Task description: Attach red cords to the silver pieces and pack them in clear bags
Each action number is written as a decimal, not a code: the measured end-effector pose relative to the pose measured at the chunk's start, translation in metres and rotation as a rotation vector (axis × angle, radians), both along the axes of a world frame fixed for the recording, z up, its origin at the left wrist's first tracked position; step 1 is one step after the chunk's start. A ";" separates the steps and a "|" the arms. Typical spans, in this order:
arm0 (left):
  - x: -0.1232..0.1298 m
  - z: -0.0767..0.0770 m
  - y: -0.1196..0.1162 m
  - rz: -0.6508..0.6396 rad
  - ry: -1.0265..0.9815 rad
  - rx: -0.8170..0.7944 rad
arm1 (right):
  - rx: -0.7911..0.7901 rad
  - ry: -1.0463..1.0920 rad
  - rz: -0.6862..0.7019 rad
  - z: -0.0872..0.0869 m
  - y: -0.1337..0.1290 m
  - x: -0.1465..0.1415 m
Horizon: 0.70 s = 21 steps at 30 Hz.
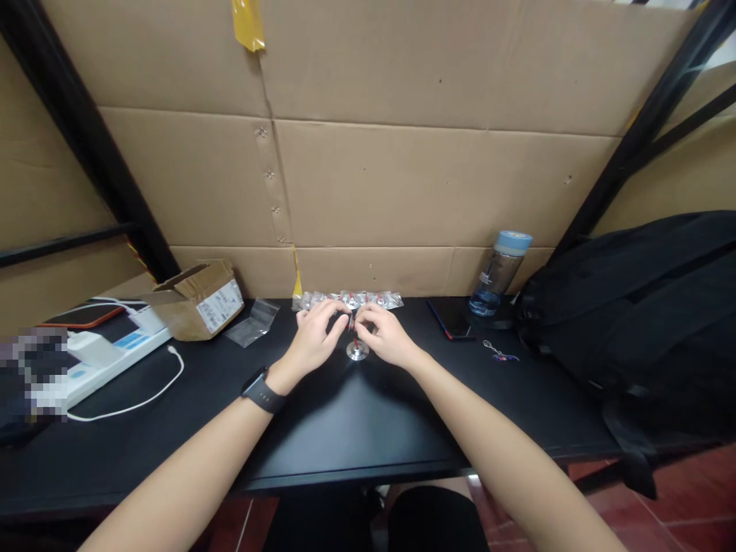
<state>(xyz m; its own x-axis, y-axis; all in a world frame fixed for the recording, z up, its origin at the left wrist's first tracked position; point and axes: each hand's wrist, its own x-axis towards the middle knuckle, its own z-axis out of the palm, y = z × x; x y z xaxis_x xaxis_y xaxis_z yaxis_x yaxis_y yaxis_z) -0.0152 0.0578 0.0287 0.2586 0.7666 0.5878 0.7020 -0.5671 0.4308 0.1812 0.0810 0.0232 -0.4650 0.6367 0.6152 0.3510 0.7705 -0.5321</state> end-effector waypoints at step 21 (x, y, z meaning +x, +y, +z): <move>-0.004 -0.014 0.012 -0.074 0.049 -0.200 | 0.008 -0.177 -0.061 0.000 -0.007 0.004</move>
